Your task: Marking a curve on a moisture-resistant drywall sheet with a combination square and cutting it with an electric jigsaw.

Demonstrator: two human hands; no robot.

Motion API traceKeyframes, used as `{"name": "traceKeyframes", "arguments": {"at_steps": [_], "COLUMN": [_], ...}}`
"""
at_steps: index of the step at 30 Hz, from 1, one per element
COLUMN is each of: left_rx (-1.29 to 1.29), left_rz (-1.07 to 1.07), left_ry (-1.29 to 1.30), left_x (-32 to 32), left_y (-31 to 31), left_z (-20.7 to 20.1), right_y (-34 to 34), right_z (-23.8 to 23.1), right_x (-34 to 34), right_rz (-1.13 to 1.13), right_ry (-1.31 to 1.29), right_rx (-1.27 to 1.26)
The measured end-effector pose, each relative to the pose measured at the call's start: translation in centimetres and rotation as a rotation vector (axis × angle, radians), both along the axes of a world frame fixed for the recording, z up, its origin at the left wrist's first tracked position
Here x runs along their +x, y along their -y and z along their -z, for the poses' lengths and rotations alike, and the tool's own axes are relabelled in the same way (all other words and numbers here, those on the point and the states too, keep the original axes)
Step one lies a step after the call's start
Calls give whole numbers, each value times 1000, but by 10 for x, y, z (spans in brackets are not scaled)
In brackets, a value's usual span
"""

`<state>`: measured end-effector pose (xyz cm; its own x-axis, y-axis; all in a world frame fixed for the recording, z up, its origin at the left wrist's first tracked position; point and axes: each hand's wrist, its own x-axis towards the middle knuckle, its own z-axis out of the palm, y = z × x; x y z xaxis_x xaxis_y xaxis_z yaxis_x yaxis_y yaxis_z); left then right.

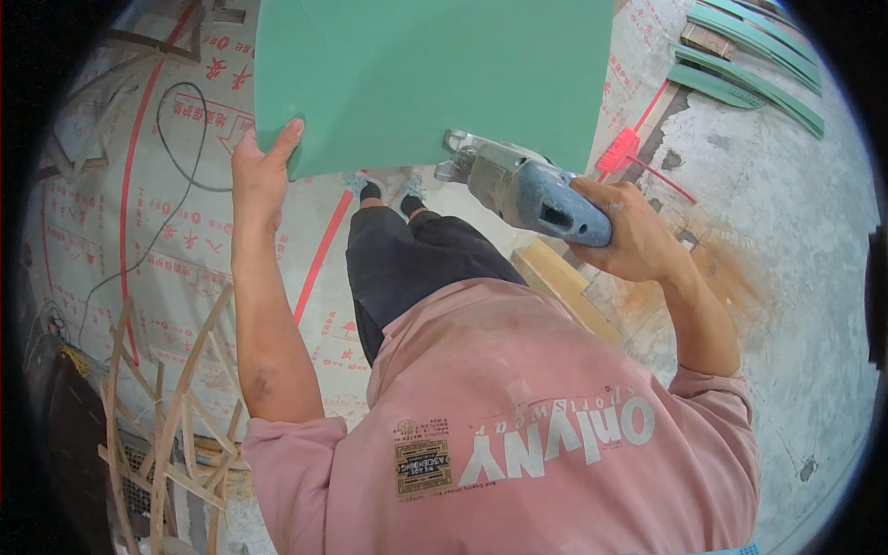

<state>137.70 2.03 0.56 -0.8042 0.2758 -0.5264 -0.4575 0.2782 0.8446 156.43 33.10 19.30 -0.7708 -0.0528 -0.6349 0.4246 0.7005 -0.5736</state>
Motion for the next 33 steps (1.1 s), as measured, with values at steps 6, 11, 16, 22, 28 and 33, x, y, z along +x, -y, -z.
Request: {"name": "traceKeyframes", "arguments": {"at_steps": [6, 11, 16, 22, 28, 33], "left_rx": [-3, -18, 21, 15, 9, 9], "left_rz": [-11, -9, -17, -13, -12, 34], "left_ry": [7, 17, 66, 4, 25, 61], "left_x": [4, 4, 6, 4, 2, -3], "left_y": [-5, -3, -6, -5, -3, -1], "left_z": [-5, -2, -3, 3, -2, 0], "right_y": [0, 1, 2, 4, 6, 2], "right_z": [-5, -4, -2, -2, -6, -5], "right_x": [-3, -3, 0, -5, -9, -3], "right_rz": [-7, 0, 5, -1, 22, 9], "right_ry": [20, 38, -20, -29, 28, 35], "right_rx": [-9, -5, 13, -4, 10, 17]}}
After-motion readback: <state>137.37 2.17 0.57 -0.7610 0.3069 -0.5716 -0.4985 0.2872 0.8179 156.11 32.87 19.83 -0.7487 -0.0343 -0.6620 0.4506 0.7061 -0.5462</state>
